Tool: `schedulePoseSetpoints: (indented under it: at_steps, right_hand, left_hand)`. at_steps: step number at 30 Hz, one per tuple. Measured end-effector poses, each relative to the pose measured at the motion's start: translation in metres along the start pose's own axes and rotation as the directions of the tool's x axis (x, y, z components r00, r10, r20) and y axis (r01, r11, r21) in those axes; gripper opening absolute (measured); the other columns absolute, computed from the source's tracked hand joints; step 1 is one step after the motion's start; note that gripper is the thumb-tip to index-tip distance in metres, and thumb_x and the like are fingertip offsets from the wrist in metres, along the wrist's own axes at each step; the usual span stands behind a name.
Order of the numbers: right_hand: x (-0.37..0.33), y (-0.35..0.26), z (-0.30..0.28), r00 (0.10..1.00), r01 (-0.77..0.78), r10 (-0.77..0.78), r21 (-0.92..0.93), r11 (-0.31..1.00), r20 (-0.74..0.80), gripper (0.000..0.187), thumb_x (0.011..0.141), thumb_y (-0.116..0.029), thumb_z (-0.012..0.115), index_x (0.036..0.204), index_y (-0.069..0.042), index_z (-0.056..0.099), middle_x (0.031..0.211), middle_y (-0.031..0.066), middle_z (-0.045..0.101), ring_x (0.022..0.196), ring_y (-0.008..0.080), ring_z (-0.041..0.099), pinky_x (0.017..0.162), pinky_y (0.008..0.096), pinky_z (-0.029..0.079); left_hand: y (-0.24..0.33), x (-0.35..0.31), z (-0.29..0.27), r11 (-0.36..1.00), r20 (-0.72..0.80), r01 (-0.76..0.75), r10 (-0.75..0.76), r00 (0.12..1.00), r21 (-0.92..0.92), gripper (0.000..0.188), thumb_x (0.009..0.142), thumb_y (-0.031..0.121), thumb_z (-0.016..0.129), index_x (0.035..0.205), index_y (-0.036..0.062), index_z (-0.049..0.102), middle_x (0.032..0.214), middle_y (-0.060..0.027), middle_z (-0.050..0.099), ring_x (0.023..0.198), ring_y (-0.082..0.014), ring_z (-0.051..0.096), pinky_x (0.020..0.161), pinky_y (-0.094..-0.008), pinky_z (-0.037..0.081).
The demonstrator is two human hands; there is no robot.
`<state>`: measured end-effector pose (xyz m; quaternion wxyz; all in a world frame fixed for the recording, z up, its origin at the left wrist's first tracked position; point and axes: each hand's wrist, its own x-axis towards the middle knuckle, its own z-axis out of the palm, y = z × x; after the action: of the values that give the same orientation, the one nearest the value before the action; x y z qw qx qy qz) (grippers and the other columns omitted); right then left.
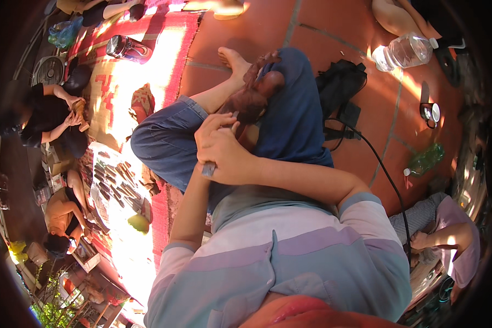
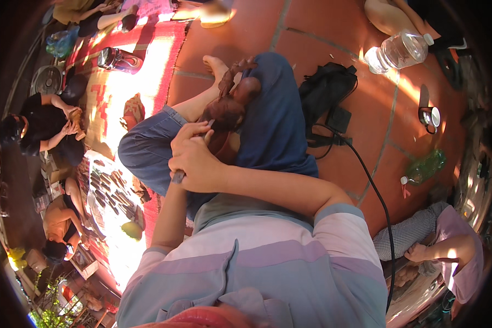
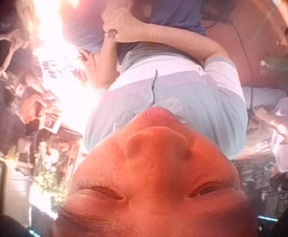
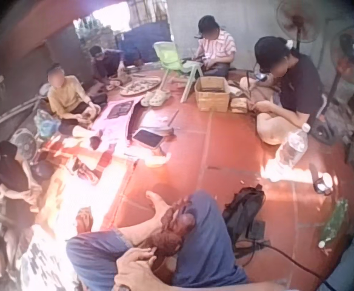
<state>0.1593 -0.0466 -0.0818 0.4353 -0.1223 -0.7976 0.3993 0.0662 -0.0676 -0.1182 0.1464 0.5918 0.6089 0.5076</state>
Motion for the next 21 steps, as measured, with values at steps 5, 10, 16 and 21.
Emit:
schedulePoseSetpoints:
  at_steps: [5,10,16,21]
  right_hand:
    - [-0.004,-0.009,-0.011,0.999,-0.011,0.008,0.061,0.998,0.052,0.011,0.066,-0.011,0.069,0.069,-0.009,0.059,0.075,0.0077,0.054,0.076,0.0280,0.054,0.072,0.0413,0.039]
    - [0.008,0.011,-0.030,1.000,0.017,-0.015,-0.063,0.998,0.019,0.013,0.062,-0.009,0.069,0.069,-0.009,0.058,0.074,0.0068,0.053,0.076,0.0275,0.052,0.073,0.0406,0.038]
    - [-0.005,0.014,-0.026,0.997,0.013,-0.017,0.055,0.998,0.078,0.011,0.064,-0.010,0.068,0.070,-0.009,0.058,0.073,0.0061,0.053,0.075,0.0271,0.051,0.075,0.0399,0.037]
    - [0.009,0.022,-0.033,0.998,0.065,-0.065,-0.061,0.996,0.005,0.011,0.066,-0.012,0.068,0.069,-0.009,0.058,0.072,0.0071,0.051,0.073,0.0283,0.052,0.071,0.0399,0.038]
  left_hand:
    - [0.022,-0.001,0.002,0.990,-0.025,0.138,-0.137,0.990,0.007,0.025,0.071,-0.007,0.075,0.094,-0.0008,0.067,0.095,-0.0109,0.068,0.091,-0.0201,0.066,0.077,-0.0303,0.051]
    - [0.009,0.027,0.021,0.959,0.012,0.186,-0.188,0.982,-0.215,0.031,0.072,-0.009,0.073,0.100,0.0009,0.066,0.101,-0.0111,0.067,0.095,-0.0197,0.065,0.079,-0.0285,0.052]
    - [-0.003,0.015,0.020,0.997,-0.036,-0.061,0.063,0.997,0.036,0.036,0.065,-0.004,0.076,0.098,0.0030,0.066,0.093,-0.0127,0.067,0.088,-0.0299,0.065,0.074,-0.0326,0.051]
    - [0.009,0.042,0.019,0.986,0.058,0.114,-0.108,0.993,-0.125,0.033,0.067,-0.004,0.075,0.098,0.0025,0.067,0.093,-0.0116,0.066,0.087,-0.0281,0.066,0.073,-0.0324,0.051]
